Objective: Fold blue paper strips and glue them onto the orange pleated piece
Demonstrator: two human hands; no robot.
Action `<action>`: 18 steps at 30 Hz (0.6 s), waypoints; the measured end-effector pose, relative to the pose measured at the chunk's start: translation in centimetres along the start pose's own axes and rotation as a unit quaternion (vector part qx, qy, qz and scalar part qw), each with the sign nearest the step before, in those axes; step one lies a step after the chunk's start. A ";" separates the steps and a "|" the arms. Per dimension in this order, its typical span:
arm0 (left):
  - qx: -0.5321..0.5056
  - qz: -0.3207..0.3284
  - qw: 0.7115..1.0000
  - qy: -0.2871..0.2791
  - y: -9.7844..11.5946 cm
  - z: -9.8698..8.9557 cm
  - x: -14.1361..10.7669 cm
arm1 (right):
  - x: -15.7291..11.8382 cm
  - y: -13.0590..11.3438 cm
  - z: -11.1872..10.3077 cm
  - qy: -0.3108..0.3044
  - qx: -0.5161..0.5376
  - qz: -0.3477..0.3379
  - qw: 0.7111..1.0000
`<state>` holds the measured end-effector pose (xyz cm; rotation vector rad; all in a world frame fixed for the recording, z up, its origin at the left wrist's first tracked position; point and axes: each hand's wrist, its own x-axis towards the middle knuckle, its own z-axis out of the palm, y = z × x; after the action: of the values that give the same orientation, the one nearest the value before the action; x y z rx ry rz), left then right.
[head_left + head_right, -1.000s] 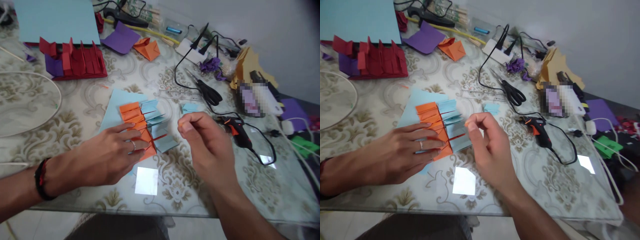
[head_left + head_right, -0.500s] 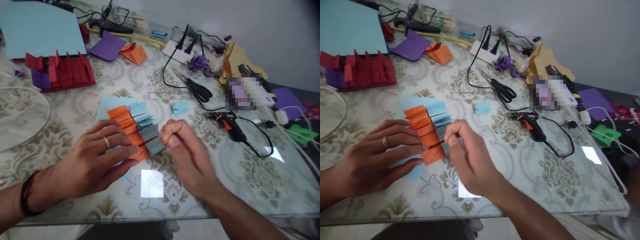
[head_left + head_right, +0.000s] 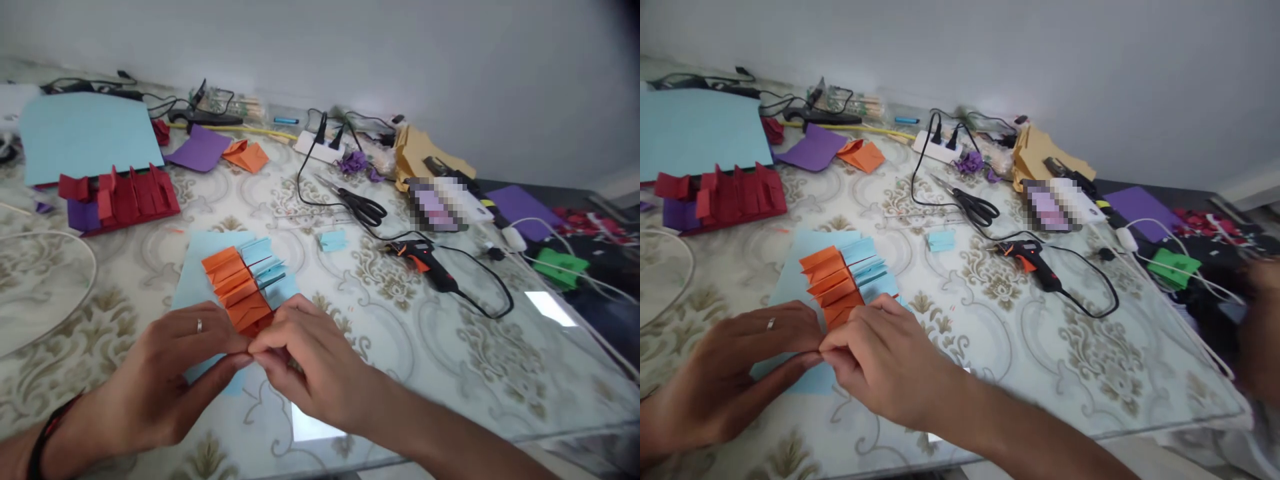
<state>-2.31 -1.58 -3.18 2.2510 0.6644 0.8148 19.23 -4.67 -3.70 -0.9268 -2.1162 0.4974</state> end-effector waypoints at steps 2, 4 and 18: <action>0.003 -0.004 1.000 -0.011 0.1 -0.2 -0.1 | 0.1 0.0 0.0 -0.003 -0.008 -0.010 1.000; 0.037 0.000 0.999 -0.004 -0.2 -0.9 0.0 | 0.4 0.2 -0.5 -0.008 -0.012 -0.018 1.000; 0.215 -0.214 0.933 0.195 -6.8 -7.9 1.6 | 1.2 9.6 -12.8 0.211 -0.212 0.286 0.910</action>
<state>-8.31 7.05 -2.67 2.1869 1.5934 0.9657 32.90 3.15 -0.77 -1.7521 -1.5569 0.0844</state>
